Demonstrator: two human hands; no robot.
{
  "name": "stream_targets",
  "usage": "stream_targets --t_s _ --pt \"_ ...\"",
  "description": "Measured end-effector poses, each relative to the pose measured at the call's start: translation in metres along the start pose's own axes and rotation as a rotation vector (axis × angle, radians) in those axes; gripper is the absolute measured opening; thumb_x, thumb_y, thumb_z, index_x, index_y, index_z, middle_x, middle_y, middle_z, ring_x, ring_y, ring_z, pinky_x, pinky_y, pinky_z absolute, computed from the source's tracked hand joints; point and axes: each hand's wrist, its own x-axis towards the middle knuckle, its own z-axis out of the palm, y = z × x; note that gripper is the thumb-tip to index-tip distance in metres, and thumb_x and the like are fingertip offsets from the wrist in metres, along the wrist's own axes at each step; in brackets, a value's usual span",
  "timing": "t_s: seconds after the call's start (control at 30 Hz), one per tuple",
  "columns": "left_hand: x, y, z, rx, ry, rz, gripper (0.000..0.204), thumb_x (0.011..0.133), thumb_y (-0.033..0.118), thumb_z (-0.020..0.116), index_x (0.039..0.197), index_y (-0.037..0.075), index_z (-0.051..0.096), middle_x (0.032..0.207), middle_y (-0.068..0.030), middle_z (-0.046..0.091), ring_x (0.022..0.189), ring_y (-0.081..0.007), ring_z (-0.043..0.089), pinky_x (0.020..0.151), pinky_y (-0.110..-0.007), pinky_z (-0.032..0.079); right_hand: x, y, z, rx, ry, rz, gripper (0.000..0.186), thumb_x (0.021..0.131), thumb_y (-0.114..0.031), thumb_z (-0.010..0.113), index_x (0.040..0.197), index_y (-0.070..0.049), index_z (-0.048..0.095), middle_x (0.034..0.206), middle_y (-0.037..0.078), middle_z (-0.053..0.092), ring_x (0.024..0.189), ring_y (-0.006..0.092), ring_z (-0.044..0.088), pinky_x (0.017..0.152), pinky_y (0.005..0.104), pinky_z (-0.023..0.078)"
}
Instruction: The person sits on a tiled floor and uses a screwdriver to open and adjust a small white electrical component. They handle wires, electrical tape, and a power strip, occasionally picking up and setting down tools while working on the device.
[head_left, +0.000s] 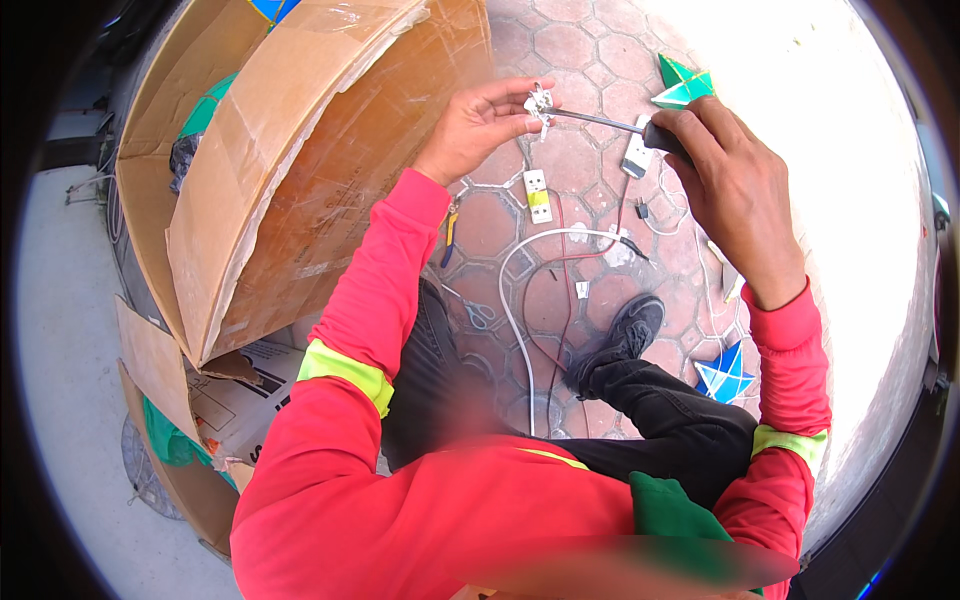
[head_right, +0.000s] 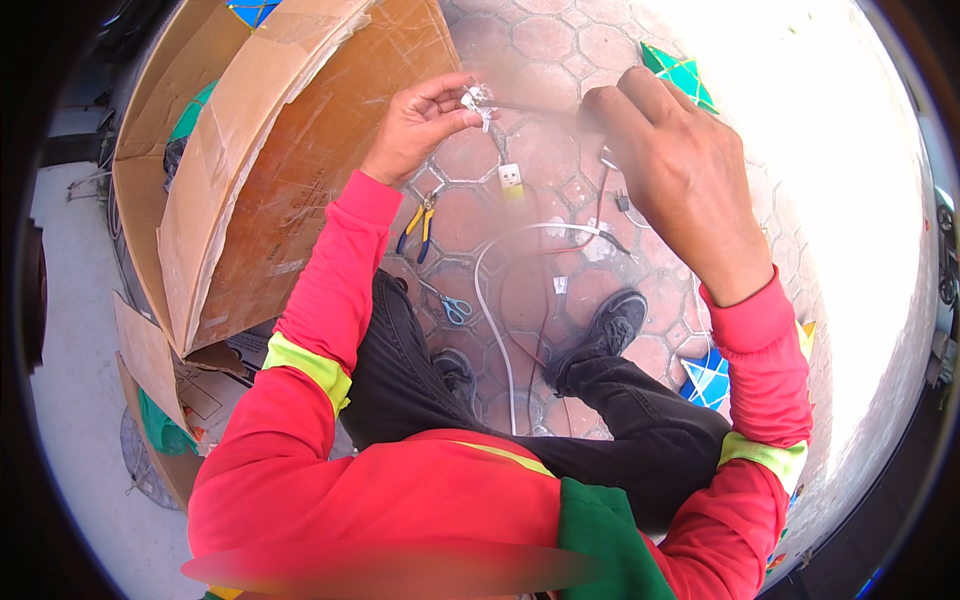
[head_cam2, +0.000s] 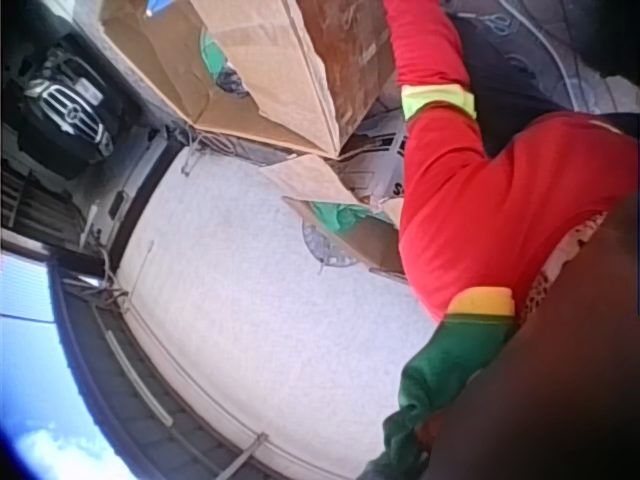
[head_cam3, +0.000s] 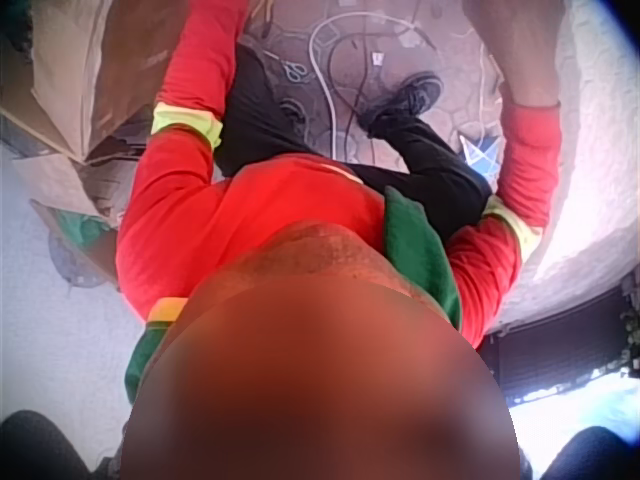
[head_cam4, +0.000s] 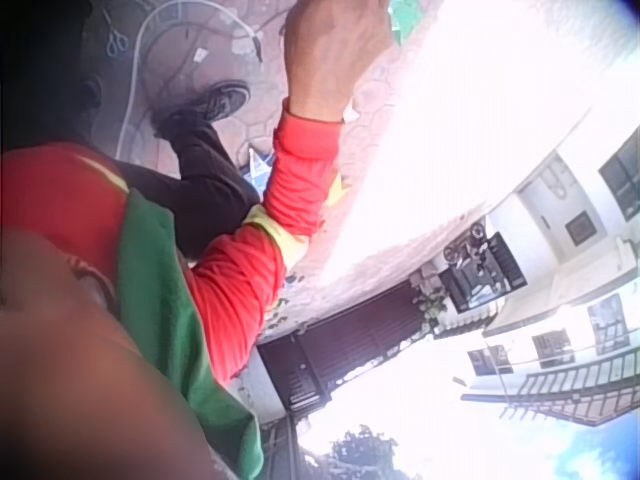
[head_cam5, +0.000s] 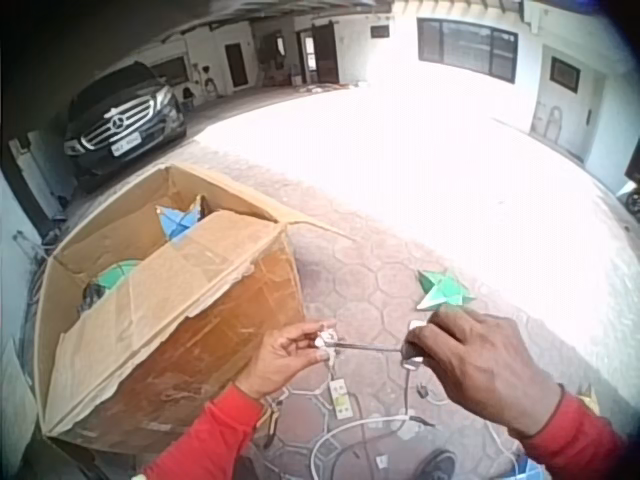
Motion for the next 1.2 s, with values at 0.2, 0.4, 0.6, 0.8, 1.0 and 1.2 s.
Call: stream_targets --t_s 0.2,0.4,0.6,0.8,1.0,1.2 --pt "0.000 0.000 -0.001 0.004 0.007 0.000 0.046 0.092 -0.007 0.068 0.136 -0.004 0.058 0.125 -0.0125 0.068 0.112 -0.0212 0.069 0.098 -0.033 0.057 0.003 -0.002 0.003 0.008 -0.009 -0.022 0.029 0.078 0.002 0.067 0.104 -0.009 0.063 0.089 0.007 0.058 0.085 0.0280 0.065 0.069 0.0384 0.054" --pt "0.000 0.001 0.000 -0.005 -0.017 -0.013 0.046 0.091 -0.007 0.068 0.136 -0.004 0.059 0.125 -0.0115 0.068 0.112 -0.0200 0.068 0.097 -0.033 0.057 0.001 -0.004 0.005 -0.016 -0.014 0.014 0.030 0.079 0.002 0.066 0.108 -0.009 0.065 0.093 0.007 0.061 0.089 0.0255 0.064 0.073 0.0377 0.053" --pt "-0.001 0.001 0.001 0.004 -0.020 0.007 0.045 0.092 -0.008 0.067 0.135 -0.004 0.058 0.124 -0.0125 0.068 0.112 -0.0217 0.068 0.098 -0.034 0.057 0.005 -0.003 0.011 -0.036 0.057 -0.074 0.027 0.080 0.001 0.065 0.104 -0.010 0.064 0.094 0.007 0.058 0.087 0.0267 0.064 0.073 0.0379 0.052" --pt "0.000 0.001 0.001 -0.015 -0.052 0.009 0.045 0.093 -0.007 0.066 0.137 -0.005 0.056 0.124 -0.0144 0.068 0.112 -0.0250 0.069 0.098 -0.035 0.057 0.002 -0.006 0.013 -0.020 -0.027 0.010 0.027 0.081 0.004 0.062 0.105 -0.008 0.066 0.098 0.007 0.060 0.090 0.0265 0.064 0.075 0.0382 0.051" --pt "0.000 0.001 -0.004 0.018 -0.014 -0.013 0.044 0.094 -0.005 0.065 0.137 -0.004 0.056 0.123 -0.0154 0.069 0.113 -0.0257 0.069 0.099 -0.034 0.056 -0.006 0.017 0.018 -0.002 0.026 -0.033 0.024 0.083 0.002 0.063 0.104 -0.009 0.066 0.099 0.009 0.062 0.085 0.0296 0.065 0.072 0.0411 0.053" --pt "0.011 -0.013 -0.008 -0.231 0.074 0.054 0.040 0.098 0.003 0.064 0.137 -0.001 0.057 0.121 -0.0099 0.069 0.104 -0.0181 0.069 0.087 -0.030 0.056 -0.122 0.033 0.145 0.349 -0.662 -0.053 0.008 0.082 -0.012 0.071 0.090 -0.009 0.072 0.086 0.013 0.069 0.087 0.0340 0.069 0.080 0.0450 0.055"
